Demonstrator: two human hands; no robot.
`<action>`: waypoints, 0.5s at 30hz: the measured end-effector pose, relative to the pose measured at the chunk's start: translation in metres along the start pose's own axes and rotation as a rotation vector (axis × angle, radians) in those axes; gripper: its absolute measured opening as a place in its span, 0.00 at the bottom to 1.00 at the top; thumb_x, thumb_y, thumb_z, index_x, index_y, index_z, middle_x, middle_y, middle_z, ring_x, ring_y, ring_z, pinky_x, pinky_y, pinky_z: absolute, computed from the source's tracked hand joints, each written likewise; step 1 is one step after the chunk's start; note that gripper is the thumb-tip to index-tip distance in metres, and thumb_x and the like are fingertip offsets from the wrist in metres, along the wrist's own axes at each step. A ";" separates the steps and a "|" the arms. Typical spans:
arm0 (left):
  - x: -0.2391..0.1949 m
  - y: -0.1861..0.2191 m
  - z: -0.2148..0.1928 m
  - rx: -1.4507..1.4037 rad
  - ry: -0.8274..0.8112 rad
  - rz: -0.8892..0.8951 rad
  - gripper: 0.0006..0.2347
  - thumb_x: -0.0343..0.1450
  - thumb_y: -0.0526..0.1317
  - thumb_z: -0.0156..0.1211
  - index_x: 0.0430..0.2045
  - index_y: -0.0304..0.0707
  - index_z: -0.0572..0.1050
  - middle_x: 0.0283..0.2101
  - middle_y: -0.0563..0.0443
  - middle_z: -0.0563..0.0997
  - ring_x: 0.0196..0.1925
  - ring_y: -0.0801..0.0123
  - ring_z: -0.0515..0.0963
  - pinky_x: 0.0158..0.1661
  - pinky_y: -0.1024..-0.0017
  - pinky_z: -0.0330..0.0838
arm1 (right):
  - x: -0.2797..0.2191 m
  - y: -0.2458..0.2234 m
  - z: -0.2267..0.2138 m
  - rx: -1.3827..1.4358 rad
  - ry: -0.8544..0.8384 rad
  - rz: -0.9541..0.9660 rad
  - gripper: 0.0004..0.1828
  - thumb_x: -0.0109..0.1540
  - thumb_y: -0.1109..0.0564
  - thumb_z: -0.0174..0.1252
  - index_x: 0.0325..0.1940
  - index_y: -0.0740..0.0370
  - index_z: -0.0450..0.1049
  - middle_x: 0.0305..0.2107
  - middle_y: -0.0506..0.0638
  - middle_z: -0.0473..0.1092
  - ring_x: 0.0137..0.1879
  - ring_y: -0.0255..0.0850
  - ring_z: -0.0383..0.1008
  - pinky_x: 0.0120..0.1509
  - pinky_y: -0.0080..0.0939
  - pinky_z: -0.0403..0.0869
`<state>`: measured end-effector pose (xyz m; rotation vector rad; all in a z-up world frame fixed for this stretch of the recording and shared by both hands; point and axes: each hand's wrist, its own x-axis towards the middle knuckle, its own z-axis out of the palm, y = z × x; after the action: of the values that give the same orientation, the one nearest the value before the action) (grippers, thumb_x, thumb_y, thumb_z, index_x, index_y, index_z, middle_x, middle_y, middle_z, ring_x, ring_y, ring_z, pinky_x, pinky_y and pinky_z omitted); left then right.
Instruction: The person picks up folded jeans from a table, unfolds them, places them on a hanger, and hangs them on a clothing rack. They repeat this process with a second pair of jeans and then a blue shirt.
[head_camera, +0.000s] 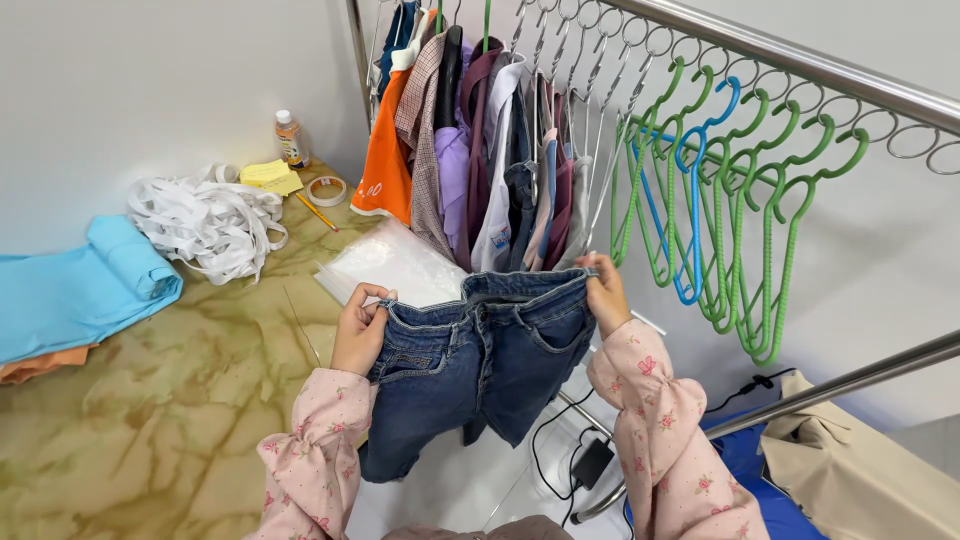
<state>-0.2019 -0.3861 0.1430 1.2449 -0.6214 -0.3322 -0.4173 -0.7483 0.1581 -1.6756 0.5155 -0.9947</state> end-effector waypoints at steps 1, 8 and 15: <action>-0.002 0.001 0.003 0.001 0.000 0.001 0.01 0.77 0.35 0.55 0.37 0.40 0.70 0.20 0.54 0.79 0.20 0.81 0.73 0.21 0.84 0.69 | -0.011 -0.024 0.009 0.001 0.000 0.000 0.10 0.73 0.51 0.50 0.49 0.57 0.73 0.38 0.55 0.75 0.46 0.39 0.72 0.53 0.39 0.71; -0.007 -0.001 0.009 0.013 -0.022 -0.017 0.02 0.76 0.36 0.57 0.37 0.40 0.71 0.20 0.53 0.79 0.20 0.81 0.73 0.20 0.84 0.67 | -0.045 -0.090 0.039 0.190 -0.128 -0.084 0.27 0.73 0.55 0.43 0.78 0.51 0.53 0.35 0.54 0.74 0.40 0.35 0.75 0.47 0.32 0.76; -0.010 0.024 0.005 0.017 -0.010 0.000 0.02 0.76 0.35 0.56 0.37 0.39 0.70 0.20 0.53 0.79 0.19 0.80 0.73 0.21 0.83 0.69 | -0.018 -0.037 0.009 0.114 0.236 0.020 0.29 0.73 0.50 0.51 0.75 0.49 0.49 0.39 0.52 0.71 0.43 0.36 0.74 0.49 0.30 0.73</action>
<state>-0.2152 -0.3773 0.1641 1.2609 -0.6336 -0.3340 -0.4253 -0.7177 0.1855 -1.4582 0.6177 -1.1922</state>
